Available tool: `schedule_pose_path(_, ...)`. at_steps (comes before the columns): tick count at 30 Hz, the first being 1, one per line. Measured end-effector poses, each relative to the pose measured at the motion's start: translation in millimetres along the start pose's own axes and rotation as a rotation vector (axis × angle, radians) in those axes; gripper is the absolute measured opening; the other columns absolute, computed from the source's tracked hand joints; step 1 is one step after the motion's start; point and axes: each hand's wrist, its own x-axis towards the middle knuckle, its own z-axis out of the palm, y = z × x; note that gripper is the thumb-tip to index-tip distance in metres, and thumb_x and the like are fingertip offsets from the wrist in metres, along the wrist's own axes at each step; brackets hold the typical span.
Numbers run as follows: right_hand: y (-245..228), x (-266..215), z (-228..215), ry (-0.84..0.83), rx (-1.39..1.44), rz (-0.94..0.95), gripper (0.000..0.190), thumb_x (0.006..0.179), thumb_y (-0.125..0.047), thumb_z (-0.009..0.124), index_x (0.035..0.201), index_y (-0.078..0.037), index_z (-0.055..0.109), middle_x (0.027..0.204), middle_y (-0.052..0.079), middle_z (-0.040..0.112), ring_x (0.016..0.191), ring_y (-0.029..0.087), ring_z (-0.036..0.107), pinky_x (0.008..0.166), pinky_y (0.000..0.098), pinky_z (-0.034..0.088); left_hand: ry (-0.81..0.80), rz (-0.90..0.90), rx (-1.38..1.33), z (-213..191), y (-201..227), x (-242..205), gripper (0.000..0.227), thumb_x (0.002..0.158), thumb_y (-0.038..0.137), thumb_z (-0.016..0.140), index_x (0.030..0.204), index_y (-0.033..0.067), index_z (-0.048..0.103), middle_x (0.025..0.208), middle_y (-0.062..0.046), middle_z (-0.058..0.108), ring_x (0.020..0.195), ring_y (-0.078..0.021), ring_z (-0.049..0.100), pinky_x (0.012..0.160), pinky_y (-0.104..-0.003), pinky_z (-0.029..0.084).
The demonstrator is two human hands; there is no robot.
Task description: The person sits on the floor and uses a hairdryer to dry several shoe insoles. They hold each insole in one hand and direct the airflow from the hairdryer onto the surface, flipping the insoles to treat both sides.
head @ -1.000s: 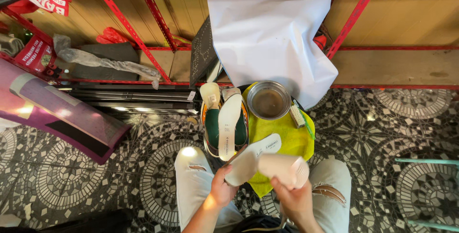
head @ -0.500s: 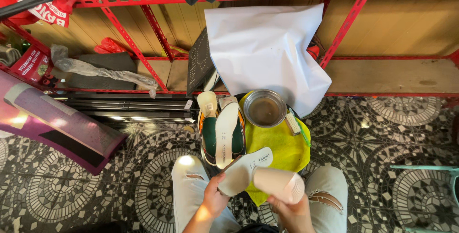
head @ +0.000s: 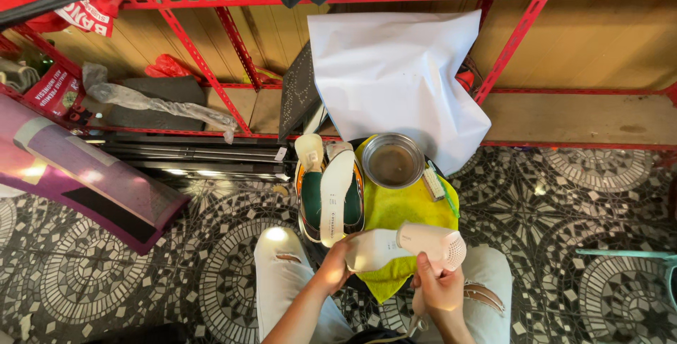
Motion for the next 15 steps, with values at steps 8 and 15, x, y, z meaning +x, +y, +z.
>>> schedule_pose_path(8,-6.1,-11.5,-7.0,-0.025,-0.017,0.26,0.021,0.106,-0.021,0.071,0.111,-0.001,0.066,0.071,0.014,0.065,0.058,0.024,0.063,0.058,0.0401,0.055,0.31,0.256,1.123,-18.5,-12.5,9.8,0.049,0.102,0.03,0.054,0.147,0.0194,0.071,0.148,-0.008,0.075,0.138,-0.0335,0.069,0.11,-0.048,0.056)
schedule_pose_path(15,12.0,-19.7,-3.5,-0.132,0.175,0.292,0.027,0.114,-0.023,0.056,0.133,-0.004,0.058,0.108,0.016,0.071,0.09,0.03,0.071,0.082,0.043,0.059,0.165,0.248,1.367,82.7,30.7,-103.7,0.03,0.098,0.054,0.071,0.12,0.0386,0.084,0.117,0.009,0.087,0.106,-0.0209,0.084,0.089,-0.038,0.063)
